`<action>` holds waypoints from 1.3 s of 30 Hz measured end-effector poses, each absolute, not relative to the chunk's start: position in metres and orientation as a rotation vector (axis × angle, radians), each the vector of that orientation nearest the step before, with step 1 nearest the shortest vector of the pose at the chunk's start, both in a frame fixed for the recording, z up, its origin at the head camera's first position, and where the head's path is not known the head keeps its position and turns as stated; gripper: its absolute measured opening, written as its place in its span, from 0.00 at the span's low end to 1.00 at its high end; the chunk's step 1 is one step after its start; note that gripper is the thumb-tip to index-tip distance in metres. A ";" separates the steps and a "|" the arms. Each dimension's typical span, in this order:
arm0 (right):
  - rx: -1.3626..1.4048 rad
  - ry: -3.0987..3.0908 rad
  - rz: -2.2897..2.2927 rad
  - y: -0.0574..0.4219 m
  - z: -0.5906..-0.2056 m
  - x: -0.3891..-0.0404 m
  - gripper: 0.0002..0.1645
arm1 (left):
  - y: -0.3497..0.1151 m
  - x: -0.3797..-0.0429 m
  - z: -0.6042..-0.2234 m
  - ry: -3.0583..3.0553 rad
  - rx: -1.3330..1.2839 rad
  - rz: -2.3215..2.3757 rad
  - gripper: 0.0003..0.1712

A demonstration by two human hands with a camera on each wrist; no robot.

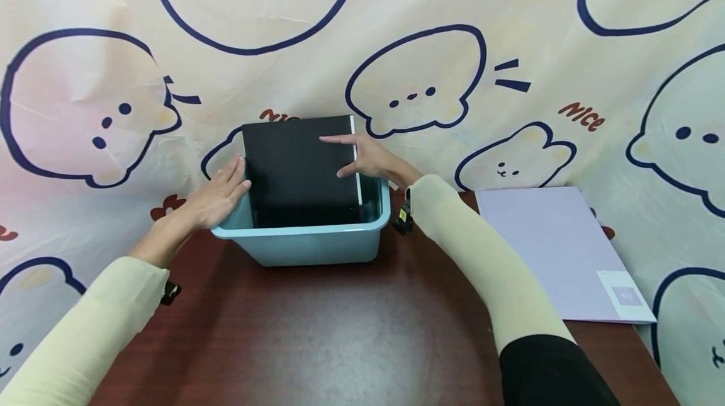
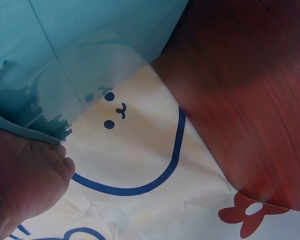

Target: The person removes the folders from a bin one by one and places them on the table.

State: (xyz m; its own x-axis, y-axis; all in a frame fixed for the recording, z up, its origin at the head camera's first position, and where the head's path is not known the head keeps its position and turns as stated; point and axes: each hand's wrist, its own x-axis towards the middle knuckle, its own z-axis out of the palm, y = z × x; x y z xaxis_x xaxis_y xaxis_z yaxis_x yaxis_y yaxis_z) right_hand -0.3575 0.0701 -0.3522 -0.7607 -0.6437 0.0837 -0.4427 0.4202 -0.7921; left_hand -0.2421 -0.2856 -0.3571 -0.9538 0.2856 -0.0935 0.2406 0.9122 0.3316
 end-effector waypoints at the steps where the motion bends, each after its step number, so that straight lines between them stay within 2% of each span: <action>1: -0.945 2.445 -1.261 0.071 -0.353 -0.357 0.50 | -0.285 -0.242 -0.357 2.934 0.407 0.476 0.43; 12: -0.897 2.467 -1.374 0.082 -0.351 -0.350 0.47 | -0.278 -0.244 -0.357 2.951 0.416 0.399 0.43; 18: -0.956 2.458 -1.433 0.087 -0.345 -0.349 0.46 | -0.279 -0.242 -0.356 2.931 0.419 0.387 0.43; 39: -0.886 2.445 -1.801 0.141 -0.286 -0.339 0.46 | -0.287 -0.243 -0.352 2.922 0.449 0.349 0.44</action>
